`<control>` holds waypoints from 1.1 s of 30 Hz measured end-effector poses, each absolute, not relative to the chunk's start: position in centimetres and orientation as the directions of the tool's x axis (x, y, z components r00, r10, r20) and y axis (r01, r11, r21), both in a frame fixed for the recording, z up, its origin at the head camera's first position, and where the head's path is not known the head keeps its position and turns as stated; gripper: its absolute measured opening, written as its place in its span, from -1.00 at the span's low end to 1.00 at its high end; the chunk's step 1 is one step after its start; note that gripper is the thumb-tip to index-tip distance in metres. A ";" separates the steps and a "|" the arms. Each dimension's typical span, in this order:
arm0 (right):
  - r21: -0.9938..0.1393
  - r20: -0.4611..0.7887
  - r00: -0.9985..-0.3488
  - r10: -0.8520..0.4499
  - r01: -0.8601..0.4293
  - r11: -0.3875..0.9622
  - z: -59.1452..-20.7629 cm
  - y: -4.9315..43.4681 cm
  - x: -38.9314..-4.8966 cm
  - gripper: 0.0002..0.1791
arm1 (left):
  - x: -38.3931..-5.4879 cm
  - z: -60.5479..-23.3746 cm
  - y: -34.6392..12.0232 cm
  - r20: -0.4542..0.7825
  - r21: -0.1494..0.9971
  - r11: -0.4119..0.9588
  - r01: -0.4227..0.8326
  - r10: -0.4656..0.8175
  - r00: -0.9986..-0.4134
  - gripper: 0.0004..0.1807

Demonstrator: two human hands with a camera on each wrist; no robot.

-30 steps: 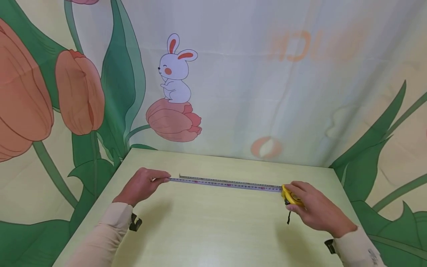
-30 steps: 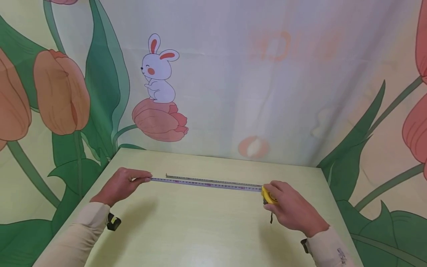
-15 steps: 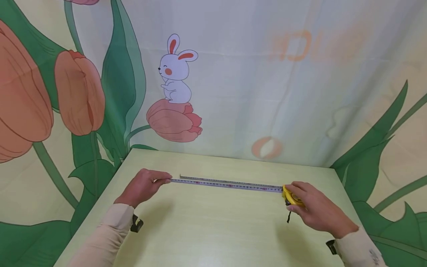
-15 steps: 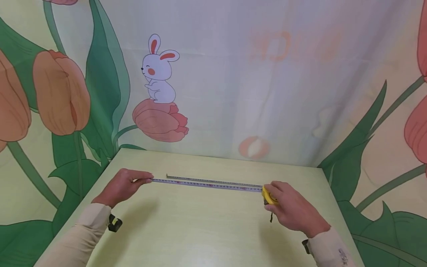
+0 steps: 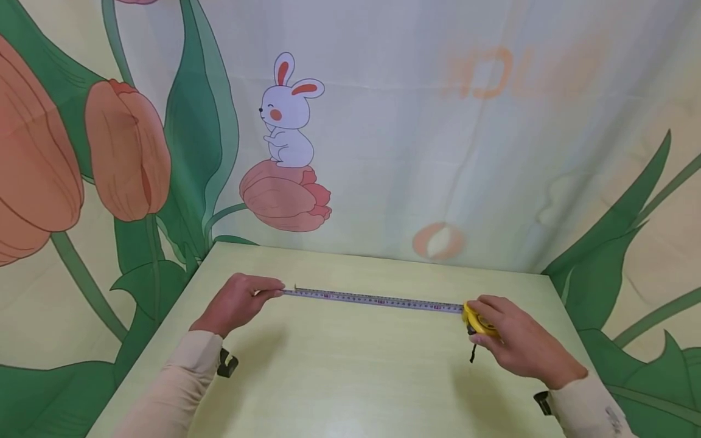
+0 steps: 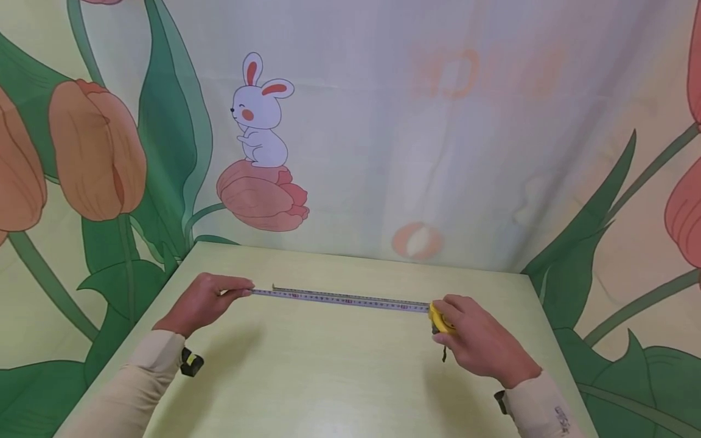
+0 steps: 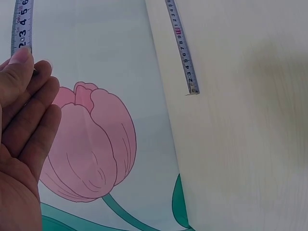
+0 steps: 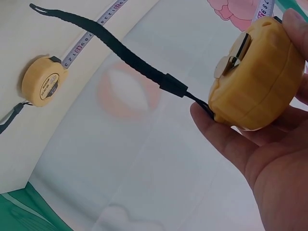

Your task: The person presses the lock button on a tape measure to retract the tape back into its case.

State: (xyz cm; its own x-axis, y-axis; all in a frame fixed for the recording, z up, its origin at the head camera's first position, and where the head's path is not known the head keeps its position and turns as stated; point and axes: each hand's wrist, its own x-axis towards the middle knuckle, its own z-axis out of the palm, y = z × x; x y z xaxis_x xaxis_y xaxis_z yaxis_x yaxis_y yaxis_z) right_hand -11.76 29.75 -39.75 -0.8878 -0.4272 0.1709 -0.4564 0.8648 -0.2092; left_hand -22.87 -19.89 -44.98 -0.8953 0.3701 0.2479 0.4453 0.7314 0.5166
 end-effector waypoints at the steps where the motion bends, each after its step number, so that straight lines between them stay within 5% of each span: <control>1: -0.212 0.171 -0.888 -0.427 -0.457 0.864 -39.7 29.7 -11.8 -0.43 | -22.9 -45.0 -19.9 0.250 0.516 0.731 0.447 0.370 -0.895 -0.72; 33: -0.223 0.158 -0.894 -0.420 -0.446 0.867 -39.7 29.4 -11.9 -0.43 | -22.6 -45.2 -18.7 0.268 0.496 0.719 0.486 0.405 -0.874 -0.69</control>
